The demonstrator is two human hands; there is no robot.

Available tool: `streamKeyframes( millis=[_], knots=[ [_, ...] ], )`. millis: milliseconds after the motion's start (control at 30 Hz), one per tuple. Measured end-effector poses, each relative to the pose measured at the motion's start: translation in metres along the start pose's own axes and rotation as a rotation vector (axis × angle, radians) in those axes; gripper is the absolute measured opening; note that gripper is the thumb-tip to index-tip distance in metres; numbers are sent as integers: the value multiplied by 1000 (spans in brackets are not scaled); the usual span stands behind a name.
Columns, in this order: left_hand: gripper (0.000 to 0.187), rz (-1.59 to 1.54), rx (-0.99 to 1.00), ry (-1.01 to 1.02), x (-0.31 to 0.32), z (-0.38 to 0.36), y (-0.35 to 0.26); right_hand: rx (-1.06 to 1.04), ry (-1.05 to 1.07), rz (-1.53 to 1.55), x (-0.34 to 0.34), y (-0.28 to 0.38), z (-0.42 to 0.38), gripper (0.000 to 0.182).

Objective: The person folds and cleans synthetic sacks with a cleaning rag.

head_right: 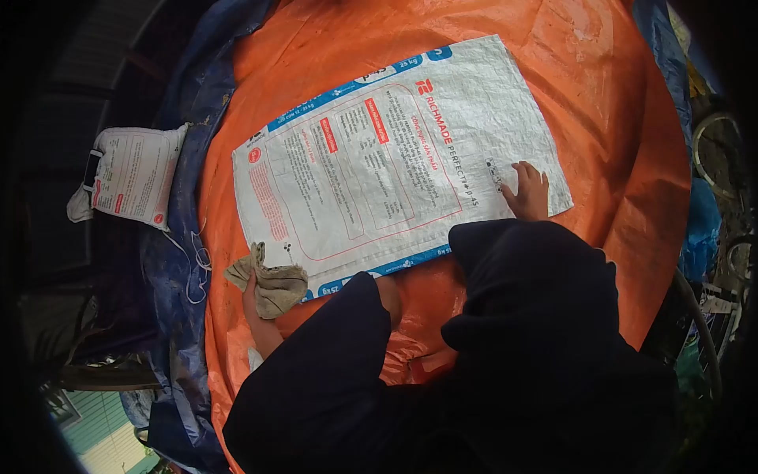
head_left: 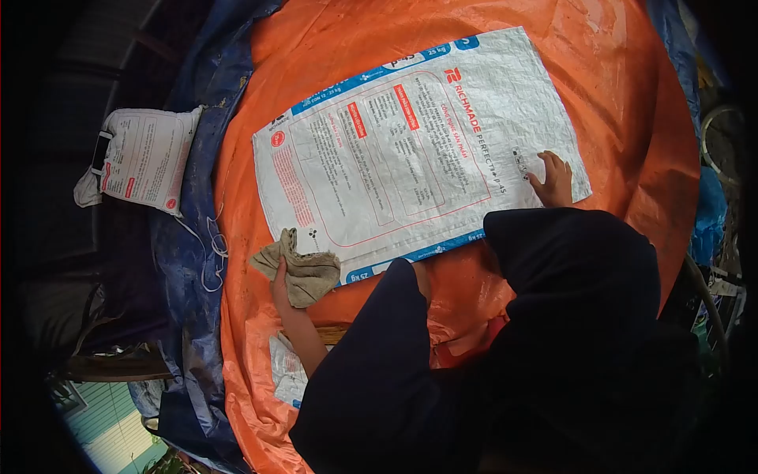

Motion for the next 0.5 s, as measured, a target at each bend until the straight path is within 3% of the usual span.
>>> streamKeyframes(
  millis=[33,67,100,133,200,300,400,500],
  knots=[
    [55,-33,-73,44,-6,-7,-4,24,-95,77,-7,-1,-12,37],
    [54,117,143,58,-13,-21,-2,33,-226,263,5,-13,-31,31],
    [53,149,187,45,-18,-35,2,312,-108,404,6,-37,-60,27],
    [52,181,230,31,-24,-48,8,461,-93,441,10,-42,-78,27],
    [50,15,-55,-79,-66,0,6,736,-87,523,19,-50,-109,27],
    [49,741,225,-327,-78,7,12,886,-3,699,32,-57,-122,28],
    [43,1095,220,-401,-49,-19,1,952,45,820,40,-64,-111,29],
    [41,739,146,-265,-33,-31,-3,968,68,878,45,-70,-95,31]
  ],
)
Point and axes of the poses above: each hand's wrist, its own z-axis towards the middle knuckle, its own x-axis out of the palm, y = z × x, the point moved 1 cm from there along z, towards the middle knuckle
